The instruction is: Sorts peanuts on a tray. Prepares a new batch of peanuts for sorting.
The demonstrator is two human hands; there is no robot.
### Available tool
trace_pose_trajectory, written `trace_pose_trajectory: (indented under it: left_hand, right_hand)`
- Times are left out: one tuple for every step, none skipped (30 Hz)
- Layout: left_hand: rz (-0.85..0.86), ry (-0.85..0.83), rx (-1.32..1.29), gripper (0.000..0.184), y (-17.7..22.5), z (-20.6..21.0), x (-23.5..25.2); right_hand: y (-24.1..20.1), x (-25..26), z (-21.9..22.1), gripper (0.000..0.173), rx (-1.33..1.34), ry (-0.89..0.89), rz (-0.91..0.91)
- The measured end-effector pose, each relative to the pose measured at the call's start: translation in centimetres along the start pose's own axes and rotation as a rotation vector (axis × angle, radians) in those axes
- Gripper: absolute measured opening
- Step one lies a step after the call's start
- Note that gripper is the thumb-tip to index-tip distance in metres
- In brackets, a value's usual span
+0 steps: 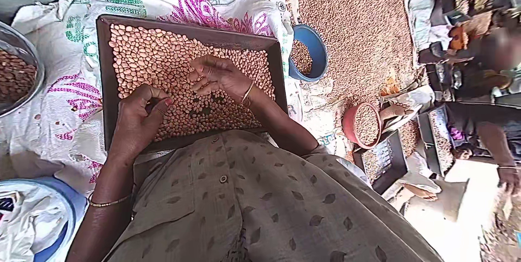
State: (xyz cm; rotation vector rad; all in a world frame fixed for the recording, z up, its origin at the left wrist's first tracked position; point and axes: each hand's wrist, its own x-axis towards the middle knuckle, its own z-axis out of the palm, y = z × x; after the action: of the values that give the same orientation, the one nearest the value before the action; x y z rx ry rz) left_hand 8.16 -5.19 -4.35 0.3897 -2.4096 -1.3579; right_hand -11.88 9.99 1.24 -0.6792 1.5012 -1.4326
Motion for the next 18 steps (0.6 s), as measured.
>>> trace_pose_trajectory:
  left_hand:
    - [0.027,-0.015,-0.007,0.02,0.5,0.3,0.1]
    - [0.064,-0.042,-0.005,0.019,0.8,0.8,0.3]
    - [0.095,-0.077,0.006,0.019,1.2,1.3,0.5]
    - [0.117,-0.108,0.032,0.018,1.4,1.7,0.8]
    - [0.136,-0.126,0.056,0.018,1.7,1.9,1.1]
    - [0.148,-0.135,0.086,0.019,1.9,1.8,1.6]
    - [0.157,-0.144,0.115,0.021,2.3,1.6,2.0]
    - [0.167,-0.148,0.139,0.023,2.5,1.2,2.3]
    - [0.171,-0.157,0.158,0.025,2.7,0.9,2.5]
    - [0.172,-0.165,0.176,0.026,2.7,0.6,2.6]
    - [0.167,-0.182,0.185,0.026,2.7,0.4,2.6]
    - [0.163,-0.203,0.185,0.025,2.6,0.4,2.6]
    - [0.157,-0.23,0.19,0.023,2.4,0.5,2.7]
    - [0.157,-0.251,0.191,0.021,2.1,0.8,2.7]
    - [0.167,-0.261,0.192,0.02,1.7,1.2,2.8]
    - [0.174,-0.268,0.189,0.02,1.4,1.6,2.8]
    - [0.174,-0.276,0.191,0.019,1.2,1.9,2.9]
    - [0.166,-0.289,0.19,0.018,1.2,2.1,3.0]
  right_hand:
    - [1.5,-0.8,1.0,0.034,0.086,-0.075,0.09]
    - [2.4,-1.8,1.9,0.037,0.171,-0.119,0.175]
    - [2.9,-3.3,2.7,0.04,0.246,-0.142,0.239]
    - [3.1,-5.1,3.0,0.042,0.301,-0.154,0.276]
    - [3.6,-6.1,2.9,0.043,0.348,-0.157,0.286]
    - [3.7,-6.5,2.7,0.039,0.369,-0.128,0.293]
    - [3.1,-6.5,2.4,0.031,0.378,-0.05,0.308]
    - [2.2,-6.0,1.6,0.024,0.388,0.047,0.297]
    - [2.1,-5.4,-0.2,0.022,0.45,0.118,0.234]
    - [1.7,-5.3,-2.6,0.023,0.498,0.184,0.127]
    - [1.0,-5.5,-4.9,0.024,0.543,0.273,0.0]
    - [0.1,-5.9,-7.2,0.025,0.572,0.377,-0.121]
    - [-0.6,-6.4,-9.3,0.025,0.578,0.477,-0.217]
    - [-1.0,-7.0,-11.0,0.024,0.547,0.559,-0.273]
    - [-1.0,-7.4,-12.2,0.025,0.487,0.622,-0.291]
    - [-0.6,-7.7,-12.9,0.024,0.394,0.661,-0.276]
    - [-0.1,-7.9,-13.0,0.022,0.274,0.671,-0.24]
    - [0.4,-7.9,-12.9,0.021,0.153,0.659,-0.204]
